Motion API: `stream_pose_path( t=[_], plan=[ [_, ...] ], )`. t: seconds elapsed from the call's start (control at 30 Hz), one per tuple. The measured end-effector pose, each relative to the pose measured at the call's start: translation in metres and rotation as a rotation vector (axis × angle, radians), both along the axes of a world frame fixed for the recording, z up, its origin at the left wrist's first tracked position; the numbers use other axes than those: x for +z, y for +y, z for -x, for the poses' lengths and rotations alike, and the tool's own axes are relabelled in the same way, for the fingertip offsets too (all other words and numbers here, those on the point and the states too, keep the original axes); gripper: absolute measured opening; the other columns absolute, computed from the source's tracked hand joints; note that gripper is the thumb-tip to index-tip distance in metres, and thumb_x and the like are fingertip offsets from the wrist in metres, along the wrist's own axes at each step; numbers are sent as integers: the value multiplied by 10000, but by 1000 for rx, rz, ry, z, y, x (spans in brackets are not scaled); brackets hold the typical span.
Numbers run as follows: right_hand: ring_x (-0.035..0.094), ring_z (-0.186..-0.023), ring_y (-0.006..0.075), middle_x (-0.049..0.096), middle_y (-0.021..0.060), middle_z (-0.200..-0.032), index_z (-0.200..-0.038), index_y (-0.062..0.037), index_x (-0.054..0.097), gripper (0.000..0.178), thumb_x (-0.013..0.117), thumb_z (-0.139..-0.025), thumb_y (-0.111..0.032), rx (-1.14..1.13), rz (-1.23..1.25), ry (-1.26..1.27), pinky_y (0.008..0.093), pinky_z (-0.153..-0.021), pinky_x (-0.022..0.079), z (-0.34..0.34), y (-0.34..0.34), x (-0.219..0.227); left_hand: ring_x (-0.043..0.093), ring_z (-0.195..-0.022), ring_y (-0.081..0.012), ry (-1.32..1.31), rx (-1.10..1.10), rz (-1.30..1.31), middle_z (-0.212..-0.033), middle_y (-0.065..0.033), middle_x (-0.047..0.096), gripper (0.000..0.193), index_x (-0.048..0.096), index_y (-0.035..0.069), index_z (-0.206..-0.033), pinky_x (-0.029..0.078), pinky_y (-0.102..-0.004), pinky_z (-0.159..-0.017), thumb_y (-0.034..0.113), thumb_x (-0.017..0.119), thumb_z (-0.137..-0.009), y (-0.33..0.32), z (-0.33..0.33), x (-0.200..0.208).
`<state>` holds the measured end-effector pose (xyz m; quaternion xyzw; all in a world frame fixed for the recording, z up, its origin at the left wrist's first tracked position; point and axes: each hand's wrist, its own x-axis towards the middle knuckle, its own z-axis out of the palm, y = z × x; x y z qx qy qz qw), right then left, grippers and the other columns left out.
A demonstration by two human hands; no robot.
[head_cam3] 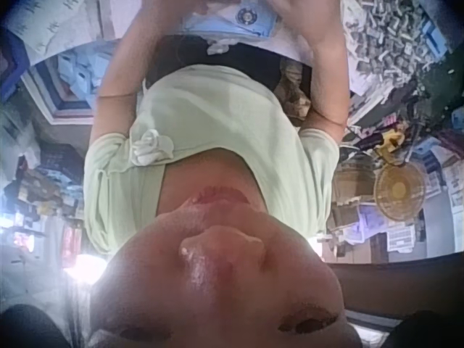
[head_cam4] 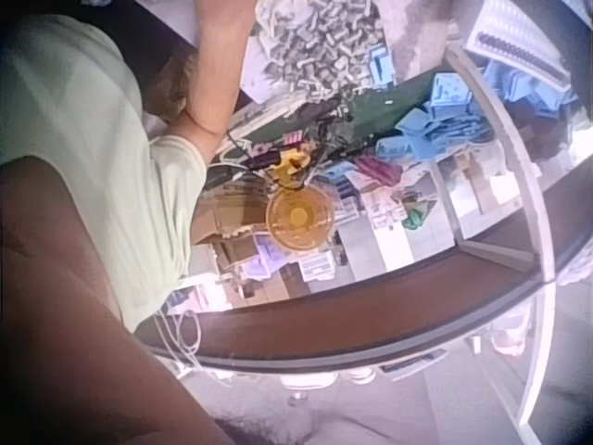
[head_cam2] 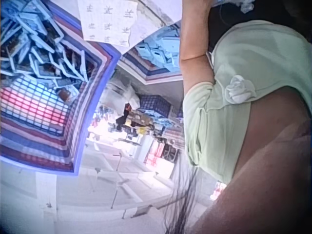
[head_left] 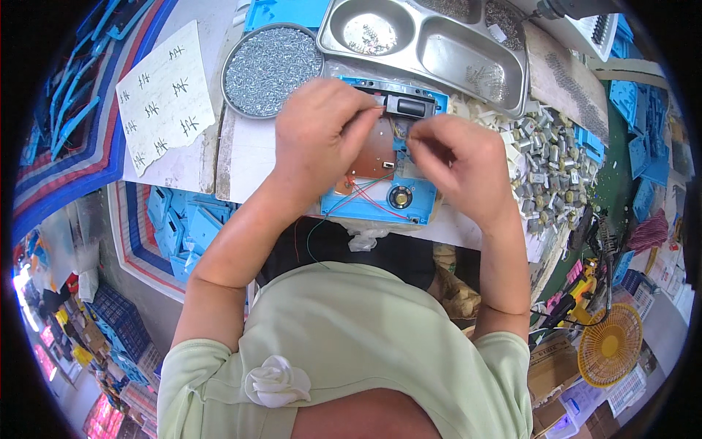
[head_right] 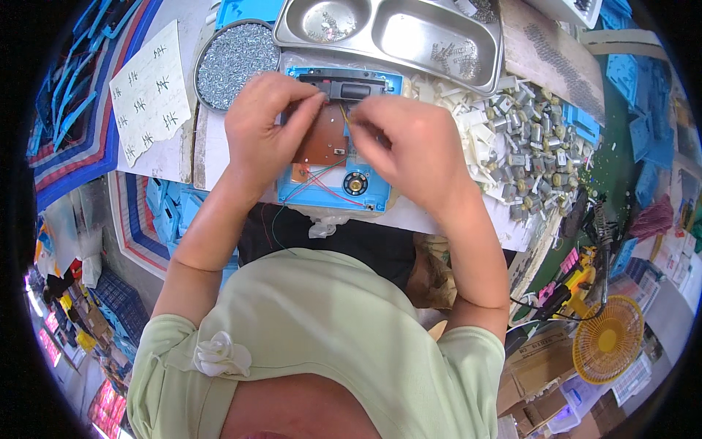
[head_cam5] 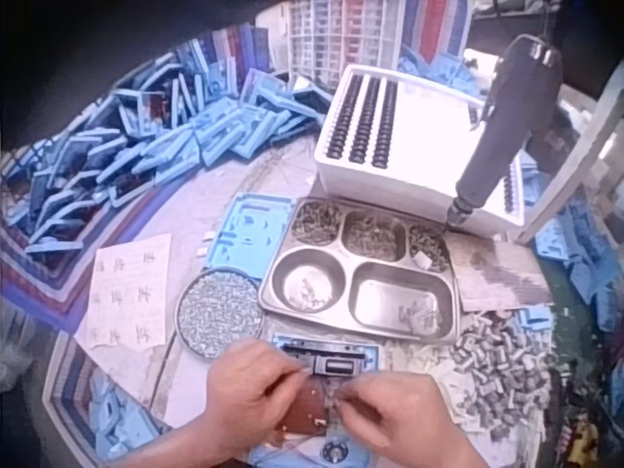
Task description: The recorder solders wires and uses an electric screwdriver to assemble a blue electronic device housing.
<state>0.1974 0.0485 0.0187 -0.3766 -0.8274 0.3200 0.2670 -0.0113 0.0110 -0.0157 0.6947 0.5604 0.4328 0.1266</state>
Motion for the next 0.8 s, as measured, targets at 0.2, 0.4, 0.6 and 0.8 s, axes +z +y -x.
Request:
stream_pose_path(
  t=[0.2,0.4,0.6,0.8],
  plan=[
    [668,-676,275,698,111,-818,-902,-39,700,81,731,-829,-55,-126,-55,21,340,-618,531,-19,-4,-10,578,-993,-290,174,224,-158,-987,-61,628,206,706,89,-951,460,-439,-914,26,781,-769,-1,0,4],
    [680,-659,237,706,104,-807,-934,-32,720,100,748,-839,-47,-224,112,170,315,-593,527,-16,-8,-16,660,-794,-183,-175,-185,28,-1062,-107,661,338,655,36,-1176,538,-283,-672,-33,705,-849,-15,-26,19],
    [682,-663,236,720,98,-827,-911,-32,725,108,774,-816,-40,-127,-125,224,313,-596,537,-14,-9,-19,658,-686,-80,-290,-277,334,-856,-47,703,192,713,8,-1100,542,-234,-603,-10,672,-913,0,-31,13],
    [693,-765,146,727,91,-855,-934,14,709,111,741,-833,45,-526,-99,230,291,-670,545,-90,-46,-3,654,-708,-108,-315,-263,392,-865,-69,709,120,735,-6,-1005,526,-246,-606,-16,700,-891,1,-29,19]
  ],
)
